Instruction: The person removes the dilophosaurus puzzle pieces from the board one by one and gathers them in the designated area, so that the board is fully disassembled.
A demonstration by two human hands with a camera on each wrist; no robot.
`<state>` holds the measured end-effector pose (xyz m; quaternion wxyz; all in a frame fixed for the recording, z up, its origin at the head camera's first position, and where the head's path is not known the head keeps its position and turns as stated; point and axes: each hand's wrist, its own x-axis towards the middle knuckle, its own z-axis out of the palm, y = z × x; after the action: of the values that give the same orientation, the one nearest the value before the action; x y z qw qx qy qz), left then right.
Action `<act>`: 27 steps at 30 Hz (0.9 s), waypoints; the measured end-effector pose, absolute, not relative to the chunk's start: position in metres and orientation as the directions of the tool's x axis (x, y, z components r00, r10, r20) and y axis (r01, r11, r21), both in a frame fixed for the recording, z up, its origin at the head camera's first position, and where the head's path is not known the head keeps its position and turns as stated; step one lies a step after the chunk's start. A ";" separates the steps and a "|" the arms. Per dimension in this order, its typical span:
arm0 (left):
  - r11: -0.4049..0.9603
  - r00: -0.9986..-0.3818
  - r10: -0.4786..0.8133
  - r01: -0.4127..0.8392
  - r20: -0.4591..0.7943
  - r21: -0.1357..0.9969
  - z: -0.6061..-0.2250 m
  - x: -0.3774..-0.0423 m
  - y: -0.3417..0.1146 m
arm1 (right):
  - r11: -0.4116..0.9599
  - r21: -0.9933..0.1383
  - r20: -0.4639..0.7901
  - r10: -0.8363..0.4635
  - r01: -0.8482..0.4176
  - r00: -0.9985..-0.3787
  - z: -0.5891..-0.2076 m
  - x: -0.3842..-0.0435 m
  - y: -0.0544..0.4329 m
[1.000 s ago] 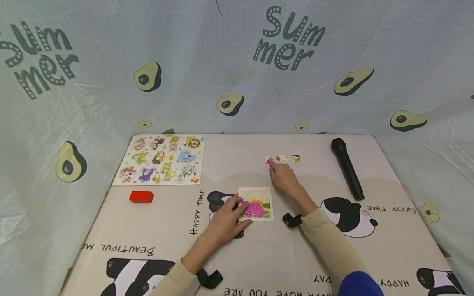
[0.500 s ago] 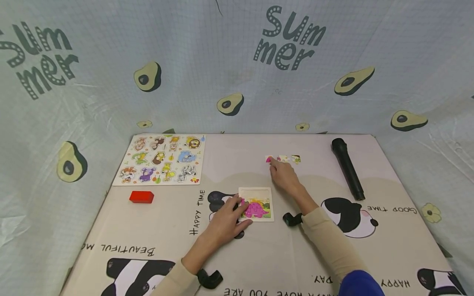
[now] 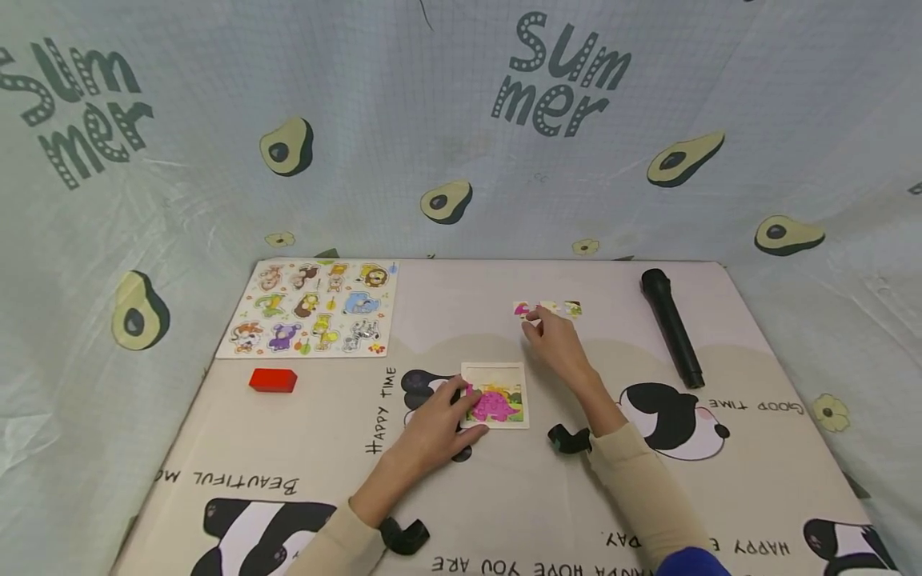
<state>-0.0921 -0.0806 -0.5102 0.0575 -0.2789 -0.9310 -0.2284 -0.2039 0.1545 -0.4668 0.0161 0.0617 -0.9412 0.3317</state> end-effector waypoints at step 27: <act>0.726 -0.770 0.594 0.637 0.231 0.259 -0.503 -0.094 -0.074 | 0.791 -0.567 -0.040 -0.304 -0.229 -0.952 -0.480 -0.137 0.154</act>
<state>-0.0938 -0.0739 -0.5026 0.0662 -0.3322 -0.9266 -0.1634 -0.1373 0.1543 -0.4800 -0.0649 0.1412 -0.9441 0.2908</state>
